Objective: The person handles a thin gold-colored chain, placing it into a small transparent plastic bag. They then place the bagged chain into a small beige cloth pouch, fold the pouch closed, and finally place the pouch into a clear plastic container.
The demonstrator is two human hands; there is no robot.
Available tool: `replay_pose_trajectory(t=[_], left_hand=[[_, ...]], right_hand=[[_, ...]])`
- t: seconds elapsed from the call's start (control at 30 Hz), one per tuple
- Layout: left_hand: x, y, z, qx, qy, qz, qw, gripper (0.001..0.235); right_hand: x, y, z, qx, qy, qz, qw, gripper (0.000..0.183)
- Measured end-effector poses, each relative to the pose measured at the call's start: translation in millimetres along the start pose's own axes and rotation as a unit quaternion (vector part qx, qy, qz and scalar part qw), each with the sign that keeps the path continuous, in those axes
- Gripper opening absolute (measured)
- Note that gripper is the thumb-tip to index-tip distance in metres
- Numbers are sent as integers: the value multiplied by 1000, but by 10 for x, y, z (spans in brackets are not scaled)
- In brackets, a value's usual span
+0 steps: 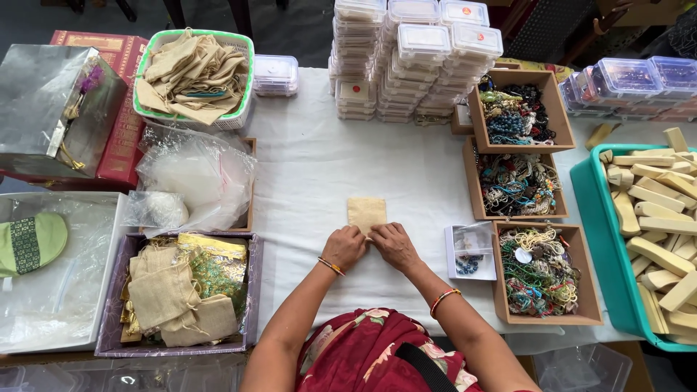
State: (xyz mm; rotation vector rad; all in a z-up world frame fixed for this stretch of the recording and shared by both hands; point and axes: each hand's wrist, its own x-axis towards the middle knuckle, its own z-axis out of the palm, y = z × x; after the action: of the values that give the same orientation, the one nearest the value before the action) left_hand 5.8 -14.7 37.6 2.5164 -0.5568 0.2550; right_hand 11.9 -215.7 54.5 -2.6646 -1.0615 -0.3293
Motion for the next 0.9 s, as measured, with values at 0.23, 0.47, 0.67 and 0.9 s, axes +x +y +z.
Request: replay_pose_trajectory(t=[0.23, 0.47, 0.67, 0.9], left_hand=[[-218, -85, -193, 68, 86, 213, 971, 10], [-191, -187, 142, -105, -128, -31, 986, 25], [3, -202, 162, -113, -42, -67, 990, 24], [78, -221, 145, -252, -69, -229, 938, 28]], right_hand=[[-87, -53, -58, 52, -4, -42, 998, 14], [12, -47, -32, 202, -208, 216, 932, 19], [197, -11, 27, 245, -122, 196, 942, 21], [149, 117, 192, 433, -125, 390, 803, 26]])
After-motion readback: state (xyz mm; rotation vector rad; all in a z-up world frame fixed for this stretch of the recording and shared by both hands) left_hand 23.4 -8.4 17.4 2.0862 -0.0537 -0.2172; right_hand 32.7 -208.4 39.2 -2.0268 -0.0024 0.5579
